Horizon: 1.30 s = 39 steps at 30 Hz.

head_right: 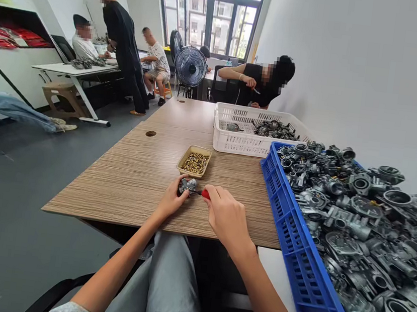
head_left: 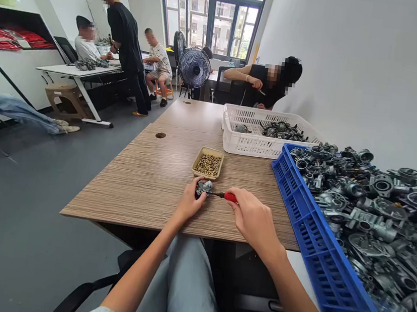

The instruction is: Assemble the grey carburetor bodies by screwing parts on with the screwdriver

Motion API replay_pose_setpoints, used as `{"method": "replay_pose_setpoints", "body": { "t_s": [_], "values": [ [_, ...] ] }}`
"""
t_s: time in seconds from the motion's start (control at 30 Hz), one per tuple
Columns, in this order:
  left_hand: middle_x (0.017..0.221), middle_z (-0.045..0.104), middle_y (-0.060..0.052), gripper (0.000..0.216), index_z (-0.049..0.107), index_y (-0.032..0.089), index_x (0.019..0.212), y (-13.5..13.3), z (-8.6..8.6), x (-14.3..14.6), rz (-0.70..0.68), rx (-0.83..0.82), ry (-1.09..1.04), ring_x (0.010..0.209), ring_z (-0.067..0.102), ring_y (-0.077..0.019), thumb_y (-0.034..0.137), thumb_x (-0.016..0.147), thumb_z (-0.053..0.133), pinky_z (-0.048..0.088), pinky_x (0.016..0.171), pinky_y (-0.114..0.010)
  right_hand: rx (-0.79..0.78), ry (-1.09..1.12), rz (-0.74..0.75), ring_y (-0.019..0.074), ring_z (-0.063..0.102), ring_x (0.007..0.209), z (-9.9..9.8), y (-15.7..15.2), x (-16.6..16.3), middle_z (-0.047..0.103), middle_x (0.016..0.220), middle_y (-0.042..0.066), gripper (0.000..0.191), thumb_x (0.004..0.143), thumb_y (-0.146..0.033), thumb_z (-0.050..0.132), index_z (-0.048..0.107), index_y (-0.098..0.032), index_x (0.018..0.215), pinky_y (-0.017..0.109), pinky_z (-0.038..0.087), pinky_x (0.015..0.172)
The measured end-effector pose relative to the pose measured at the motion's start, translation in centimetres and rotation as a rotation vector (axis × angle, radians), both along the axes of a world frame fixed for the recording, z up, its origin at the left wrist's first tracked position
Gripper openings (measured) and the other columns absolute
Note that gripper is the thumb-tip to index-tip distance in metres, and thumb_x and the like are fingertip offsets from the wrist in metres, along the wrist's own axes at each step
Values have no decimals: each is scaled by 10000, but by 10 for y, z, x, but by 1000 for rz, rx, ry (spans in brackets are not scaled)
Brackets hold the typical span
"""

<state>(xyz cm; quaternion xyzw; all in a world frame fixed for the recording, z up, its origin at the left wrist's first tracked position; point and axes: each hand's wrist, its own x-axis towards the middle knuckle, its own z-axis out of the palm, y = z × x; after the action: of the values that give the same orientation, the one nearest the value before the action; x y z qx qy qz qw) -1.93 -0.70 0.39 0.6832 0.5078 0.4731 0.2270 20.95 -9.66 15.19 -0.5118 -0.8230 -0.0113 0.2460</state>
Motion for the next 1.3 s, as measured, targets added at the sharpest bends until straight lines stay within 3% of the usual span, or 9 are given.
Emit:
{"method": "replay_pose_setpoints", "body": {
  "t_s": [0.27, 0.53, 0.83, 1.03, 1.3],
  "values": [
    [1392, 712, -92, 549, 547, 269, 1467, 0, 0, 1, -10, -2, -8, 1266, 647, -289, 201, 934, 657, 486, 1136, -474, 18, -23, -15, 212, 735, 1078, -5, 1, -3, 788, 1203, 61, 217, 1126, -211, 528, 656, -253, 1296, 295, 497, 750],
    [1361, 727, -92, 541, 557, 264, 1456, 0, 0, 2, -5, 13, -11, 1234, 661, -286, 199, 930, 661, 493, 1119, -468, 38, -48, -20, 198, 731, 1046, -5, 1, -4, 796, 1193, 52, 201, 1136, -259, 547, 675, -250, 1291, 293, 487, 738],
    [1374, 717, -100, 583, 537, 263, 1476, 0, -1, 1, -13, 12, 9, 1239, 652, -300, 205, 913, 681, 491, 1119, -483, 121, -95, -26, 187, 719, 936, -8, -4, -9, 796, 1046, 29, 154, 1144, -301, 557, 691, -245, 1194, 299, 390, 684],
    [1399, 702, -99, 598, 520, 271, 1488, 0, -1, 1, -24, 12, 5, 1251, 647, -297, 225, 913, 679, 477, 1132, -480, 138, -74, -64, 166, 728, 811, -14, -5, -13, 792, 939, 20, 220, 1155, -366, 537, 686, -222, 1082, 302, 332, 645],
    [1394, 701, -109, 604, 524, 260, 1487, 1, -2, 1, -8, 21, 23, 1242, 653, -306, 236, 903, 677, 487, 1127, -493, 55, -168, -273, 192, 693, 619, -17, -1, -15, 748, 691, 36, 433, 1131, -575, 519, 707, -213, 987, 317, 190, 582]
  ]
}}
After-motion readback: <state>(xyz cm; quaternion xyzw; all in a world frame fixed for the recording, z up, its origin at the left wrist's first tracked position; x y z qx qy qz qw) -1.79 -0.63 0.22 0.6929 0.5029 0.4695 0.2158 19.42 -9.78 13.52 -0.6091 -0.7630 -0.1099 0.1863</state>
